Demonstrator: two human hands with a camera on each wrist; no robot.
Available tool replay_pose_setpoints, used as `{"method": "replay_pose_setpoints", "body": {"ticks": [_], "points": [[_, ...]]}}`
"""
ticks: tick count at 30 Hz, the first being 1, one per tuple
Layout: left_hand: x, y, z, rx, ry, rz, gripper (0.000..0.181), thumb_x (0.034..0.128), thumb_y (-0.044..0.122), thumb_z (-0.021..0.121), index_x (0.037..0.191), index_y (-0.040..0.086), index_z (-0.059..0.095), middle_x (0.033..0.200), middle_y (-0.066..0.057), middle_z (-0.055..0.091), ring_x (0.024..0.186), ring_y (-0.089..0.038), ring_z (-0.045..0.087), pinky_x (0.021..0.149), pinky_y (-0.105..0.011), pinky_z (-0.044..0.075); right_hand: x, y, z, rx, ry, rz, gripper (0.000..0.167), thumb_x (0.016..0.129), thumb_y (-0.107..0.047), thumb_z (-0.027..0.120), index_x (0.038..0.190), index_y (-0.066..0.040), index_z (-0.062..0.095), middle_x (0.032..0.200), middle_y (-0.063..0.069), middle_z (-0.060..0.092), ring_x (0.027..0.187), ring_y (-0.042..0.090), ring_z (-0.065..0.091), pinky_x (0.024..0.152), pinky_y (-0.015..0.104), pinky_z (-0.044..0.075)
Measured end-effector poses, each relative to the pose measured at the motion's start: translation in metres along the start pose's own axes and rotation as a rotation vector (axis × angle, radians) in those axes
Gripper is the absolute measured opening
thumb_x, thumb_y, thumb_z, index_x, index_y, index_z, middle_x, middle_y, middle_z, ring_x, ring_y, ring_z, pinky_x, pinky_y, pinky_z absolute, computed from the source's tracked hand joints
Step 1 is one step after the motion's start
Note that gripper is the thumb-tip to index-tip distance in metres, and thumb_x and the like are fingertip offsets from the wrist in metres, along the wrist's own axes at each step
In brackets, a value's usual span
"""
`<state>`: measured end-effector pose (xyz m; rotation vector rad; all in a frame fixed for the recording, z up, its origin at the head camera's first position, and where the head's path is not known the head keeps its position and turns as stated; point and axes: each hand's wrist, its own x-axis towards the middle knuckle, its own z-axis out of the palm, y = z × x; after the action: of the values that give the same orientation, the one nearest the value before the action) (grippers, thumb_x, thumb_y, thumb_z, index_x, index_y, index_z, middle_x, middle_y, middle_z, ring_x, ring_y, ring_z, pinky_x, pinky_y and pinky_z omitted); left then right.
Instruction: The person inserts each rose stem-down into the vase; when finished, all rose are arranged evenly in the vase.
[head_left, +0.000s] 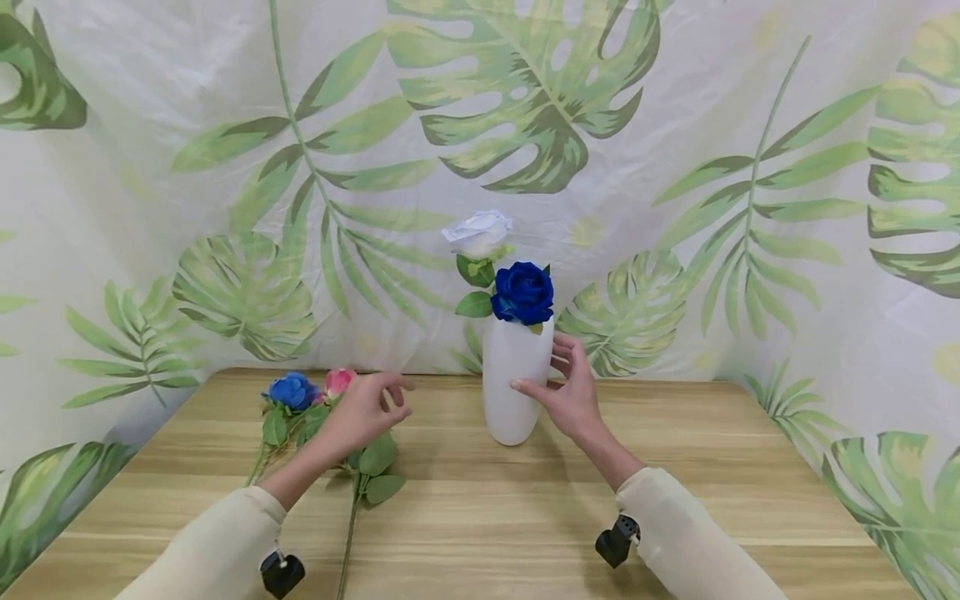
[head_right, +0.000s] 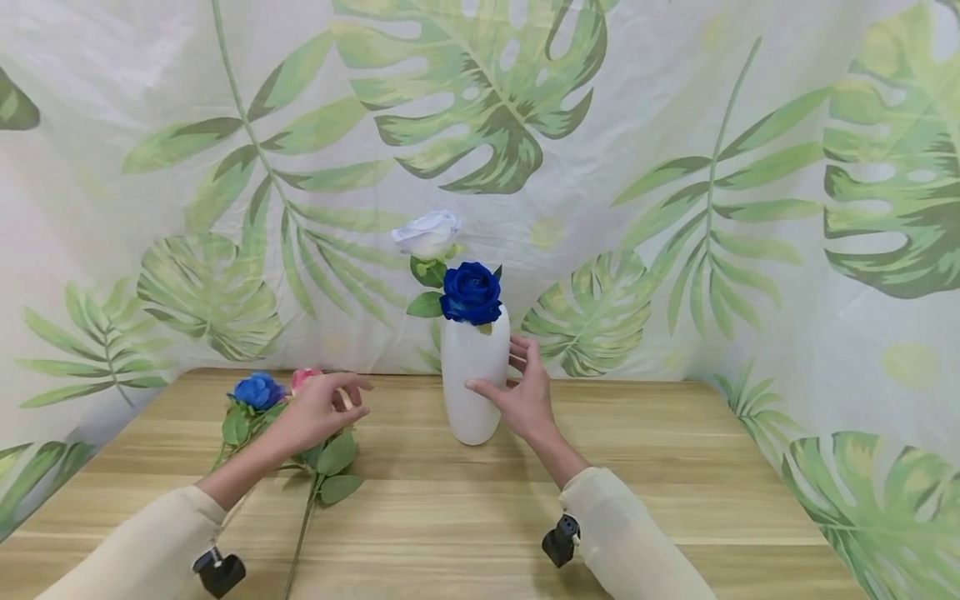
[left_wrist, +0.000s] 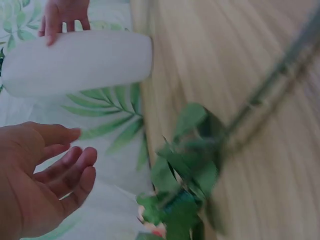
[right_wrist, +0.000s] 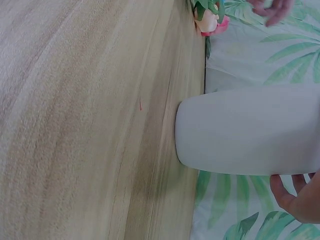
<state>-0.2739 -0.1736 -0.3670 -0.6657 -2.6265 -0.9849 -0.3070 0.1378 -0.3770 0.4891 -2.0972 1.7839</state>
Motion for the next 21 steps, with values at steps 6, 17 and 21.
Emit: {"method": "replay_pose_setpoints", "body": {"ticks": [6,17,21], "points": [[-0.02,-0.016,-0.007,-0.004,-0.111,-0.023,0.022,0.081,-0.008,0.081,0.101,-0.005,0.072,0.073,0.002,0.063,0.064,-0.01,0.057,0.057,-0.025,0.051,-0.001,-0.002,0.0,0.004,0.007,-0.014,0.078,0.08,0.003,0.087,0.144,-0.002,0.042,0.14,0.022,0.053,0.126,0.042,0.058,0.097,0.056,0.056],[-0.048,-0.031,-0.015,-0.024,-0.304,-0.132,0.017,0.0817,0.004,0.086,0.081,0.006,0.069,0.062,0.003,0.057,0.049,-0.015,0.057,0.05,-0.026,0.051,0.0,-0.001,0.0,0.015,0.009,-0.023,0.079,0.079,0.005,0.087,0.143,-0.002,0.042,0.139,0.022,0.054,0.125,0.041,0.059,0.096,0.059,0.056],[-0.054,-0.033,-0.017,-0.109,-0.369,-0.199,0.014,0.083,0.005,0.085,0.081,0.005,0.071,0.06,-0.004,0.063,0.044,-0.026,0.063,0.041,-0.027,0.051,0.0,-0.001,0.0,0.017,0.007,-0.015,0.079,0.079,0.004,0.088,0.143,-0.002,0.042,0.138,0.021,0.054,0.124,0.04,0.059,0.096,0.056,0.056]]}}
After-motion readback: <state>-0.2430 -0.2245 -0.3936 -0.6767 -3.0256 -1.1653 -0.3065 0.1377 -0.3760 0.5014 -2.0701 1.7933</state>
